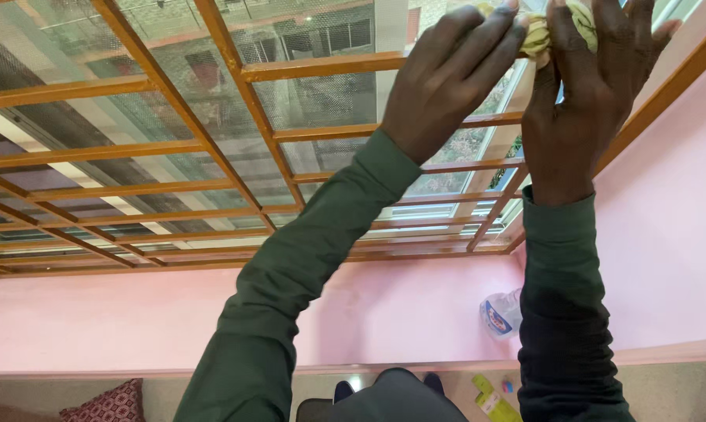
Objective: The person cleans the metal grills and the glass of a window by hand using a cloth.
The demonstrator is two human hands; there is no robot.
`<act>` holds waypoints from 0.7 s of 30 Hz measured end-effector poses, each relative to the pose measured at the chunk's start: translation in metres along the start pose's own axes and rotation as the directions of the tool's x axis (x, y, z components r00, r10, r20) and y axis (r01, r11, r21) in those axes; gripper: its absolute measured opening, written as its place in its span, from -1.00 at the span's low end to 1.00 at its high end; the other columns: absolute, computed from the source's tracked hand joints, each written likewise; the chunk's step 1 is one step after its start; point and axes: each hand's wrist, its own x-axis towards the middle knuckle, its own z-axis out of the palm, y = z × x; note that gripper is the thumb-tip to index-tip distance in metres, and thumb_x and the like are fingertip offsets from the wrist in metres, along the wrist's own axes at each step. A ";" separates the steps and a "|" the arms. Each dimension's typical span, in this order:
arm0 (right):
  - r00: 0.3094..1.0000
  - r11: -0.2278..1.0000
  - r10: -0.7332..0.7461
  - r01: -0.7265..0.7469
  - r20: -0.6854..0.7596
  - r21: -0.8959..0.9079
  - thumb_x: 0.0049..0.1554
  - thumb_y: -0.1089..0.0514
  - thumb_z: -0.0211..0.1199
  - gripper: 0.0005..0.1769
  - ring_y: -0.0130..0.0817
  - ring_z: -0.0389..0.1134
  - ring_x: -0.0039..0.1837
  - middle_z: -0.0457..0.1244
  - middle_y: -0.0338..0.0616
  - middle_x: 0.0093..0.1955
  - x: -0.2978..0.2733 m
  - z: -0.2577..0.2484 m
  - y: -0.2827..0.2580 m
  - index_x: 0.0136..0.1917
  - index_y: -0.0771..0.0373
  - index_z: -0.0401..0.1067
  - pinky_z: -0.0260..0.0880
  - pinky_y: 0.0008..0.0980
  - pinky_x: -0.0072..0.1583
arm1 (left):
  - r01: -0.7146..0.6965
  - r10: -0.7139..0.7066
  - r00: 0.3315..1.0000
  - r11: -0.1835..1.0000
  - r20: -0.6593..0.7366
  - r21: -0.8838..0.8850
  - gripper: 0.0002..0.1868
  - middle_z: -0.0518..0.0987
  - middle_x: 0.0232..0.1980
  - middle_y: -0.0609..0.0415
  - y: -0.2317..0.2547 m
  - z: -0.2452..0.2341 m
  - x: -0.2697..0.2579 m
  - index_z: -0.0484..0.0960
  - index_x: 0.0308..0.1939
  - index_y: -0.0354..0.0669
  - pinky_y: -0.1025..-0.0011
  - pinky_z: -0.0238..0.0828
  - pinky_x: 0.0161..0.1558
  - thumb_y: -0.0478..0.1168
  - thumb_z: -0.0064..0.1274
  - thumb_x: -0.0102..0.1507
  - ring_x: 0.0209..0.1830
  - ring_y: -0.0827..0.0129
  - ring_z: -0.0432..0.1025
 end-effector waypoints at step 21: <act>0.984 0.981 -0.158 0.167 -0.087 0.103 0.35 0.30 0.22 -0.61 -0.12 0.24 0.54 0.26 -0.13 0.48 0.002 0.109 -0.138 0.40 0.03 0.53 0.15 -0.02 0.63 | 0.230 -0.258 0.959 0.949 0.114 0.215 -0.50 0.47 0.39 -0.09 -0.077 -0.117 -0.075 0.39 0.45 -0.24 0.03 0.21 0.51 -0.22 0.13 0.45 0.47 0.09 0.29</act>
